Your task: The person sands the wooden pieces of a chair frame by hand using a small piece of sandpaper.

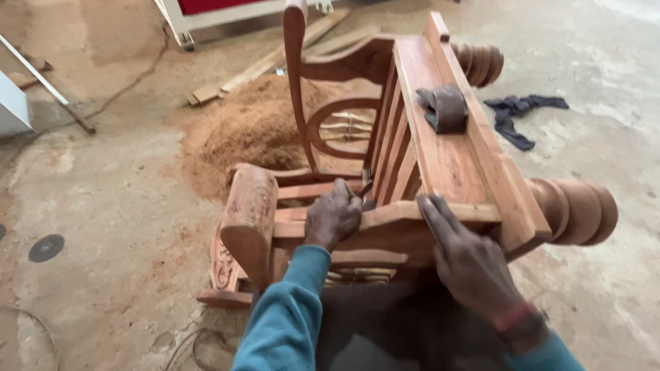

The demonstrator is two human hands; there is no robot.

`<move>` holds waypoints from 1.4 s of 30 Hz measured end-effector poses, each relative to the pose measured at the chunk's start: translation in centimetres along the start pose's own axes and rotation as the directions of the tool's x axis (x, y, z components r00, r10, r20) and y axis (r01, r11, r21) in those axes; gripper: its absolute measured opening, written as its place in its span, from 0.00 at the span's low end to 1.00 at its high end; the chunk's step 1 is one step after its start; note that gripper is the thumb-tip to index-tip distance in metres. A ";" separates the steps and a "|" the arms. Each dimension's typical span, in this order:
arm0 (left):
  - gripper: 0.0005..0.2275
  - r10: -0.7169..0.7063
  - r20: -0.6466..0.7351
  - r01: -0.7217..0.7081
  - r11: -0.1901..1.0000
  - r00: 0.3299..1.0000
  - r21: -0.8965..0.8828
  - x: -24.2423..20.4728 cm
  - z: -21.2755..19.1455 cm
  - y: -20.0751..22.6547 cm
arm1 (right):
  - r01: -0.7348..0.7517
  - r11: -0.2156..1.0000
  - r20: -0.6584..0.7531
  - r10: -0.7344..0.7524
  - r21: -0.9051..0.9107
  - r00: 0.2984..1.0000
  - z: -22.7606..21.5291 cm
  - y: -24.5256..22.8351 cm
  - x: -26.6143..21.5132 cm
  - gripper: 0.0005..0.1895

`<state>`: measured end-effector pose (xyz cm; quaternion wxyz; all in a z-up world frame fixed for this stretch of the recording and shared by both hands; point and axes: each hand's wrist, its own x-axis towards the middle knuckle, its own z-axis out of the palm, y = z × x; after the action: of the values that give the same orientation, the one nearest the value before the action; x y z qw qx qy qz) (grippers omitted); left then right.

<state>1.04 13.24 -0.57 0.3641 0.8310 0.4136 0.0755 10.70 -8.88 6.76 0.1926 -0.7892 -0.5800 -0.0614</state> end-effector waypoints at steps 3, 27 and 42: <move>0.12 0.069 -0.085 -0.070 0.998 0.994 -0.006 0.1 0.1 -0.7 | 0.109 0.994 -0.139 -0.113 -0.030 0.984 0.7 -0.3 0.9 0.35; 0.12 0.059 -0.210 -0.057 0.998 0.976 0.012 -0.8 -0.1 -0.1 | -0.051 0.991 -0.033 0.047 -0.127 0.998 0.5 -2.3 1.0 0.39; 0.11 0.027 -0.230 -0.030 1.000 0.973 -0.010 -0.8 -0.1 0.2 | -0.182 0.983 0.043 0.183 -0.028 0.982 1.3 -3.4 -0.1 0.39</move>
<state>0.57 12.61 -0.25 0.3182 0.8202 0.4405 0.1788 7.29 -7.63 6.37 0.1750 -0.8424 -0.5086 -0.0325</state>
